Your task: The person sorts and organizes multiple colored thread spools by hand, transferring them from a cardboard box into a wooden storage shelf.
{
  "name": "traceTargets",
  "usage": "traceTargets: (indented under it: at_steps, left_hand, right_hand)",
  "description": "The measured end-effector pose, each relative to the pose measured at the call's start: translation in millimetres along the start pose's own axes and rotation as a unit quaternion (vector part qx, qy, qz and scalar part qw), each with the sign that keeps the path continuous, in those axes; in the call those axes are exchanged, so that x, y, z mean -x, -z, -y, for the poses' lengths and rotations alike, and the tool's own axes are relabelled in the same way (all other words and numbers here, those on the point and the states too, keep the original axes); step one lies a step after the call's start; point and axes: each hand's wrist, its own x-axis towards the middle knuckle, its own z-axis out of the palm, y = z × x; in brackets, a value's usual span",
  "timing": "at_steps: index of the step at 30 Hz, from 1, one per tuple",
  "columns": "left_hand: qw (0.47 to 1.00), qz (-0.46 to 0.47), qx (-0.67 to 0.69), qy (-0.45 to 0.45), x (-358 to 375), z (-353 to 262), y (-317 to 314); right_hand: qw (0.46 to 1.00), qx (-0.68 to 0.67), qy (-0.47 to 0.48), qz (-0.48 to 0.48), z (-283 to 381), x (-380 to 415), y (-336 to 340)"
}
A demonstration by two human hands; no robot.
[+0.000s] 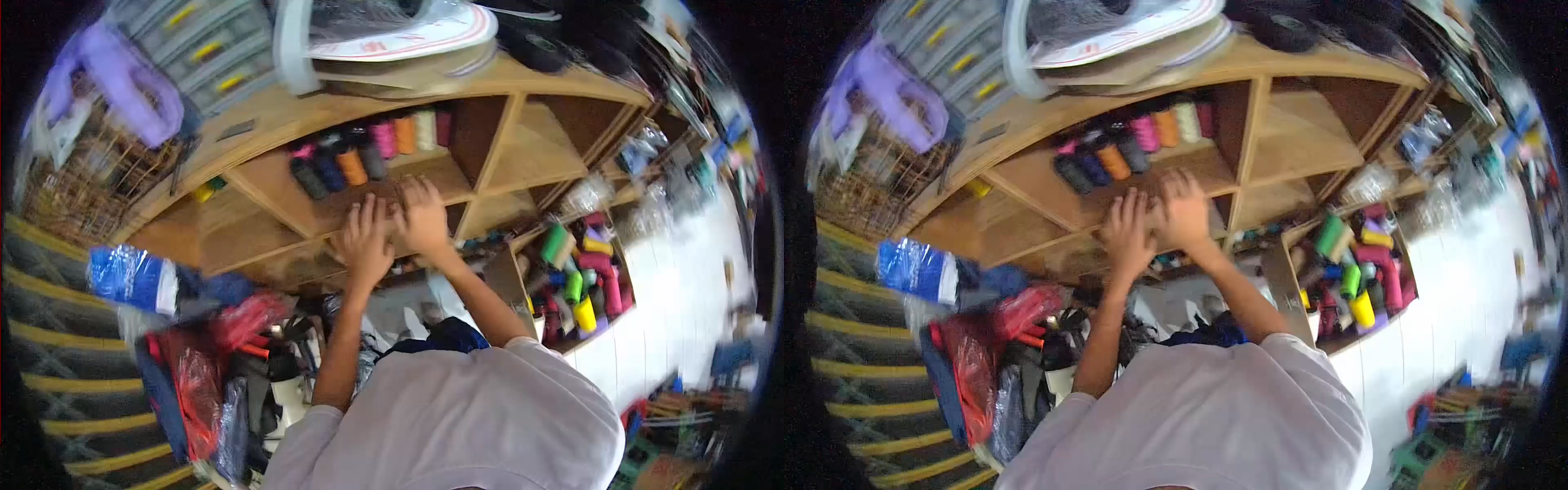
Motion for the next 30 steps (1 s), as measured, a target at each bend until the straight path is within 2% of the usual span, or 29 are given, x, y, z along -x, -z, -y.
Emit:
traceTargets:
  at_steps: [1, 3, 5, 6, 7, 9, 11, 13, 15, 16, 17, 19, 23, 26, 27, 29, 30]
  left_hand:
    - [1.000, 0.011, 0.002, -0.008, -0.7, -3.9, 9.5]
    - [1.000, -0.010, -0.013, -0.013, 7.2, -3.1, 2.8]
    - [0.999, -0.038, -0.010, -0.025, 8.4, -3.1, -3.1]
    - [0.998, -0.061, -0.009, -0.031, 12.5, -1.9, -10.3]
    - [0.997, -0.063, -0.017, -0.031, 12.9, 2.1, -17.4]
    - [0.995, -0.083, -0.021, -0.045, 13.5, 7.3, -24.5]
    - [0.994, -0.083, -0.038, -0.051, 12.8, 8.0, -25.6]
    - [0.992, -0.091, -0.059, -0.063, 12.1, 8.7, -27.1]
    - [0.990, -0.108, -0.076, -0.051, 12.1, 8.6, -33.2]
    - [0.990, -0.108, -0.080, -0.044, 11.9, 4.3, -31.2]
    - [0.990, -0.104, -0.077, -0.054, 12.3, 3.1, -34.4]
    - [0.986, -0.127, -0.105, -0.041, 10.4, 8.0, -44.5]
    - [0.984, -0.130, -0.123, -0.010, 10.8, -5.4, -44.0]
    - [0.984, -0.141, -0.108, 0.015, 22.9, -25.7, -47.6]
    - [0.982, -0.153, -0.103, 0.040, 28.9, -39.2, -50.2]
    - [0.983, -0.161, -0.078, 0.040, 46.5, -79.5, -61.8]
    - [0.991, -0.117, -0.059, 0.023, 58.8, -95.9, -74.8]
  right_hand:
    - [0.997, 0.026, 0.073, 0.004, 3.8, 14.5, 12.9]
    - [0.992, 0.099, 0.065, 0.053, 15.6, 53.1, 34.2]
    - [0.967, -0.062, -0.103, 0.224, 6.9, 125.3, 31.6]
    - [0.905, -0.111, -0.205, 0.357, -6.9, 169.4, 30.5]
    - [0.810, -0.170, -0.296, 0.476, -21.1, 215.6, 25.5]
    - [0.723, -0.158, -0.161, 0.654, -48.2, 316.9, 22.8]
    - [0.743, -0.178, -0.256, 0.593, -47.4, 395.7, 43.4]
    - [0.747, -0.185, -0.471, 0.432, -9.4, 390.4, 112.8]
    - [0.741, -0.226, -0.560, 0.292, -10.4, 417.5, 120.9]
    - [0.743, -0.268, -0.569, 0.229, -34.8, 473.7, 87.9]
    - [0.745, -0.273, -0.575, 0.198, -32.3, 467.5, 100.0]
    - [0.748, -0.189, -0.592, 0.233, -24.9, 432.8, 128.7]
    - [0.735, -0.227, -0.586, 0.254, -37.4, 414.8, 168.2]
    - [0.699, -0.429, -0.534, 0.204, -58.0, 413.9, 202.1]
    - [0.698, -0.427, -0.537, 0.205, -63.0, 404.5, 220.2]
    - [0.598, -0.564, -0.547, 0.159, -73.6, 380.6, 259.3]
    - [0.589, -0.575, -0.542, 0.168, -84.2, 375.6, 276.6]
